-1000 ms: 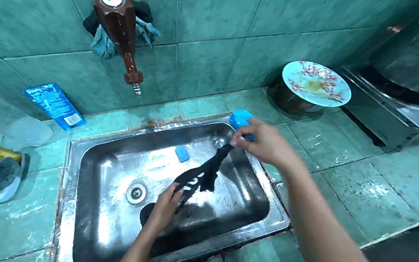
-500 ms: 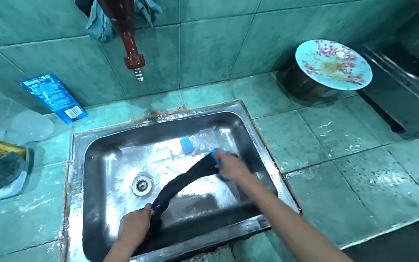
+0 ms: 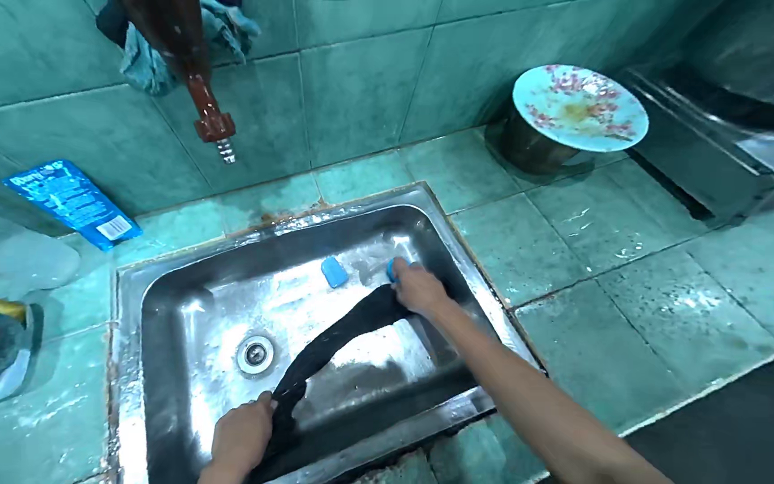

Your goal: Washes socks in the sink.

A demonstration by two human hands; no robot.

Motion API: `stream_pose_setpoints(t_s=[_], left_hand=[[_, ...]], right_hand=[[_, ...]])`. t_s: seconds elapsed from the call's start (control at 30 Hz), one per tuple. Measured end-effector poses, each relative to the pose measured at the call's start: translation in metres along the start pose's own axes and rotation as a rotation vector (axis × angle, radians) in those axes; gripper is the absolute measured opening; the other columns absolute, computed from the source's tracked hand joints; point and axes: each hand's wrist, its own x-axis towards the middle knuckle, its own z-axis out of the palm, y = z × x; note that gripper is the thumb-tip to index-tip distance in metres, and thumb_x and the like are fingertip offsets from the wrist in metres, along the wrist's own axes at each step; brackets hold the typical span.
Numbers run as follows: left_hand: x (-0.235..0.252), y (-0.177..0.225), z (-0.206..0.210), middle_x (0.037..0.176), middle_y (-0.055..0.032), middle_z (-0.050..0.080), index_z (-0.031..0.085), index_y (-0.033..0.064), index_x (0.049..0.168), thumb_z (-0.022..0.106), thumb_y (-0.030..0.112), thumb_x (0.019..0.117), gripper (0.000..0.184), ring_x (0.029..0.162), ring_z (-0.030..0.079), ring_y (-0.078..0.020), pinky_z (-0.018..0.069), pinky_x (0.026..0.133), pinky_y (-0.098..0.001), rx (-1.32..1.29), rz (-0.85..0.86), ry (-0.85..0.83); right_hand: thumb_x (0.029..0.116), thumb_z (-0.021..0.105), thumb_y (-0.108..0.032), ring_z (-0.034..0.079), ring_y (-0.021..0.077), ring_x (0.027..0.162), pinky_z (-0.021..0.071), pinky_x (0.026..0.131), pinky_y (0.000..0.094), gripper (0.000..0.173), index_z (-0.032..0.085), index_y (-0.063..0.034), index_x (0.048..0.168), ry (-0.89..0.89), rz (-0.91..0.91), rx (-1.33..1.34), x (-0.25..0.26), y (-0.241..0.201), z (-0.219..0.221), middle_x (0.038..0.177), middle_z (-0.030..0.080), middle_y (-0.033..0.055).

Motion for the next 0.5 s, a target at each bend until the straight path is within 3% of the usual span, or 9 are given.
stream_pose_setpoints(t_s=[0.1,0.2,0.23,0.3,0.4,0.5], left_hand=[[0.005,0.0,-0.001,0.12,-0.0201,0.07,0.057,0.0151,0.137,0.027,0.048,0.111,0.052,0.114,0.067,-0.042,0.0528,0.092,-0.0614,-0.017,0.0,0.003],[0.001,-0.001,0.0,0.121,-0.0205,0.07,0.056,0.0158,0.14,0.027,0.047,0.1112,0.051,0.114,0.067,-0.042,0.0524,0.092,-0.0618,-0.015,-0.005,-0.017],[0.0,-0.005,-0.001,0.12,-0.0204,0.07,0.056,0.0166,0.14,0.027,0.047,0.1111,0.052,0.114,0.067,-0.0418,0.0525,0.092,-0.0619,-0.004,-0.01,-0.017],[-0.003,-0.015,0.001,0.12,-0.0212,0.07,0.057,0.0176,0.14,0.027,0.049,0.1108,0.052,0.114,0.067,-0.043,0.0525,0.091,-0.0633,0.012,-0.008,-0.019],[-0.006,-0.019,0.002,0.122,-0.0222,0.069,0.057,0.0171,0.14,0.028,0.048,0.1109,0.051,0.115,0.066,-0.0447,0.0513,0.092,-0.0653,0.009,-0.015,-0.032],[-0.005,-0.021,0.004,0.123,-0.0219,0.069,0.057,0.0178,0.14,0.029,0.049,0.1105,0.051,0.116,0.065,-0.045,0.0509,0.093,-0.0659,-0.019,-0.016,-0.026]], right_hand=[[0.0984,0.066,-0.026,0.067,0.0505,0.103,0.056,0.082,0.0673,0.05,0.052,-0.0162,0.146,-0.02,-0.133,0.003,-0.039,-0.047,0.029,0.134,0.057,0.0306],[0.0997,0.061,-0.013,0.064,0.0506,0.109,0.054,0.088,0.0658,0.053,0.046,-0.0161,0.151,-0.335,-0.437,0.061,-0.11,-0.118,0.094,0.141,0.05,0.0325],[0.0994,0.061,-0.013,0.064,0.0518,0.11,0.0531,0.089,0.0671,0.055,0.045,-0.0177,0.152,-0.361,-0.447,0.068,-0.108,-0.116,0.098,0.143,0.049,0.0332],[0.1026,0.06,-0.019,0.064,0.0524,0.109,0.0534,0.089,0.0681,0.055,0.044,-0.0235,0.154,-0.295,-0.301,0.072,-0.079,-0.077,0.08,0.143,0.05,0.0319],[0.1012,0.063,-0.026,0.065,0.0503,0.11,0.0536,0.088,0.0679,0.048,0.05,-0.0174,0.146,-0.107,-0.057,0.043,-0.027,-0.006,0.018,0.135,0.057,0.0296],[0.0988,0.066,-0.023,0.065,0.0505,0.109,0.0543,0.086,0.0677,0.046,0.052,-0.0125,0.141,0.01,0.009,0.041,-0.022,-0.003,0.003,0.13,0.06,0.0299]])
